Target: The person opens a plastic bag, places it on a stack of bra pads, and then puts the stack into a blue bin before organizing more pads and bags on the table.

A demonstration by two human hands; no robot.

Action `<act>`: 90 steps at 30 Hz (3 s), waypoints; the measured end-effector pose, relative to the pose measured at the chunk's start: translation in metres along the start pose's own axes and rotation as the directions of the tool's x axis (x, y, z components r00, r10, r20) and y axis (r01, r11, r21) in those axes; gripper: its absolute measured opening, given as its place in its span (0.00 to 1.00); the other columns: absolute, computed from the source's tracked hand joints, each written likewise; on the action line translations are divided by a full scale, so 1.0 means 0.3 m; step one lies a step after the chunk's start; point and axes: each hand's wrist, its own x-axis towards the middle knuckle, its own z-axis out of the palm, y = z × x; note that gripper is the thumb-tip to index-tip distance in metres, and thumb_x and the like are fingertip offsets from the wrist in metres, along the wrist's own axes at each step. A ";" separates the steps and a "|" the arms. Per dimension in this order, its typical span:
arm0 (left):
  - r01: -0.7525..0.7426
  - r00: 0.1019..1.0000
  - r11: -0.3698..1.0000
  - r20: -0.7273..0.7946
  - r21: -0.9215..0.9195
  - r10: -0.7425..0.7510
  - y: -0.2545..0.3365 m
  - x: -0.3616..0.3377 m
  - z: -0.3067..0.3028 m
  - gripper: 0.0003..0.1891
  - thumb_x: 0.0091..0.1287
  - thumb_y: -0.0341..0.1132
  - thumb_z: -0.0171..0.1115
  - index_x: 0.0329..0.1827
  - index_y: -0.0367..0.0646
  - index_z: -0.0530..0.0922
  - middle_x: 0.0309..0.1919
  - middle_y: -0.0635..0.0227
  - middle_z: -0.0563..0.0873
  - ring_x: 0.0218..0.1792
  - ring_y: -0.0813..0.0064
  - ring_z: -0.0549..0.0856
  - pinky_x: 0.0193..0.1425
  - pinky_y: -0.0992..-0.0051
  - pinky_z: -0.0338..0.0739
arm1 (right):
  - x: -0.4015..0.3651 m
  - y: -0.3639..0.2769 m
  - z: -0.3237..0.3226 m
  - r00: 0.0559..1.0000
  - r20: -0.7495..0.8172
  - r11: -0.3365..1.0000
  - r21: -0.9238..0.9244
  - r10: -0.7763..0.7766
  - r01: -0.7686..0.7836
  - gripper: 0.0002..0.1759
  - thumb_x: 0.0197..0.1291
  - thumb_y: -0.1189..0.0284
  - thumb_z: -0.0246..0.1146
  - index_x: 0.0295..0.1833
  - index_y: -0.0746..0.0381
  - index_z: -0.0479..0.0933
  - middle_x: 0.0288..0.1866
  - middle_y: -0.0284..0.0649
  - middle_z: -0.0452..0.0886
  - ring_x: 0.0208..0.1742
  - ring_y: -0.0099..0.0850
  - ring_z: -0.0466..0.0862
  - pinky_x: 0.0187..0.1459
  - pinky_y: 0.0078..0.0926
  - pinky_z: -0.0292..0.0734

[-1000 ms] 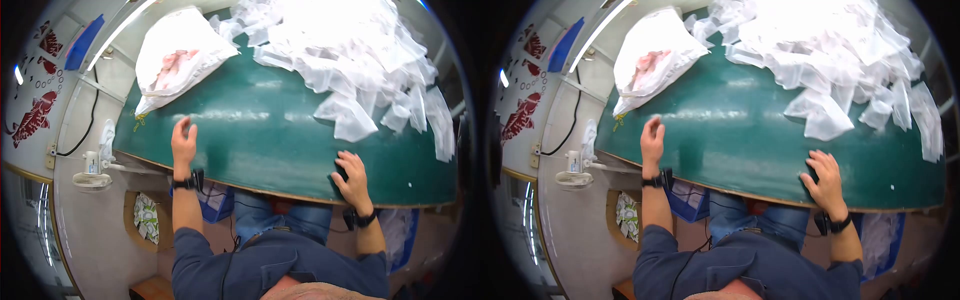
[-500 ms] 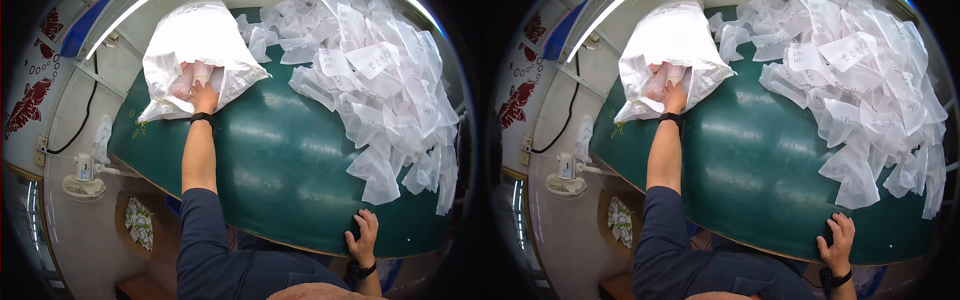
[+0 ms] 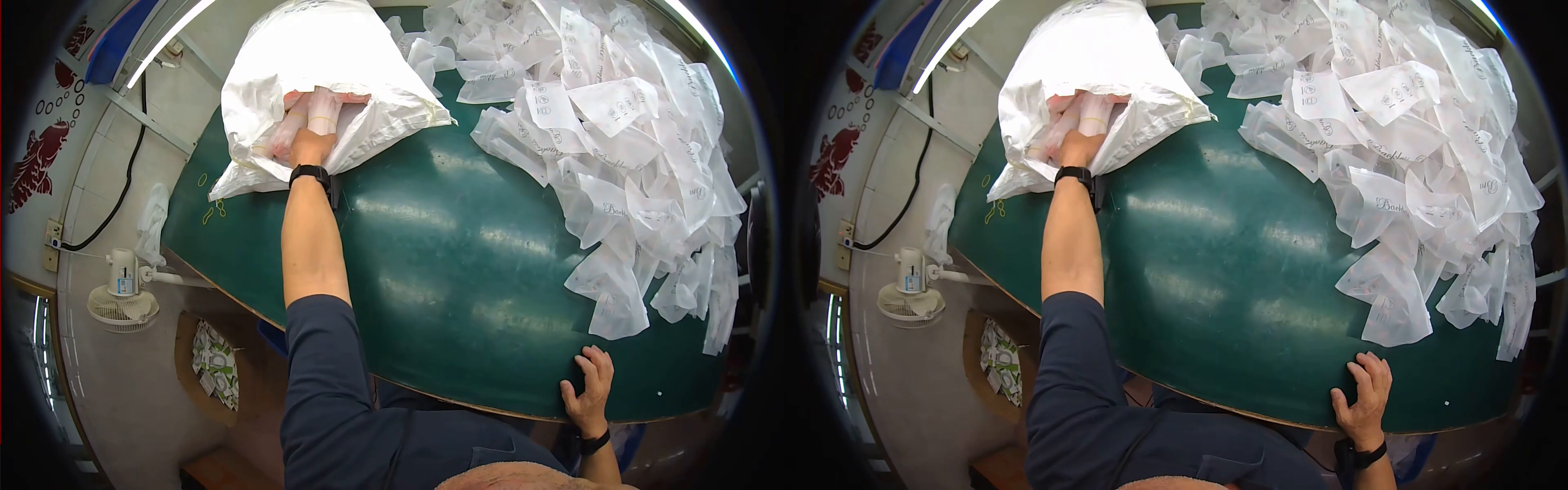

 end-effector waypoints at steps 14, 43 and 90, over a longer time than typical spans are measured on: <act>-0.506 0.852 0.821 -0.299 -0.263 0.429 -0.333 -0.672 -0.328 0.33 0.59 0.45 0.77 0.65 0.37 0.78 0.50 0.56 0.90 0.45 0.60 0.90 0.53 0.64 0.84 | -0.049 -0.008 0.007 0.994 -0.090 0.998 0.003 -0.066 0.067 0.28 0.49 0.69 0.73 0.58 0.63 0.79 0.64 0.47 0.78 0.69 0.50 0.75 0.74 0.52 0.63; -0.118 0.496 0.382 0.279 -0.916 0.822 -0.198 -1.632 -0.127 0.37 0.58 0.41 0.78 0.71 0.37 0.75 0.52 0.58 0.88 0.49 0.66 0.87 0.57 0.69 0.81 | 0.216 -0.264 0.082 0.992 0.040 0.166 0.984 0.121 -0.060 0.52 0.55 0.57 0.79 0.81 0.61 0.62 0.67 0.42 0.77 0.66 0.32 0.78 0.68 0.33 0.73; -0.282 0.200 0.282 0.232 -0.917 0.952 -0.122 -1.589 -0.085 0.07 0.75 0.33 0.65 0.42 0.39 0.77 0.32 0.64 0.82 0.32 0.67 0.79 0.39 0.71 0.76 | 0.202 -0.043 0.123 0.966 0.257 0.338 0.910 -0.007 -0.240 0.32 0.48 0.61 0.77 0.58 0.65 0.79 0.47 0.34 0.83 0.47 0.23 0.82 0.54 0.23 0.78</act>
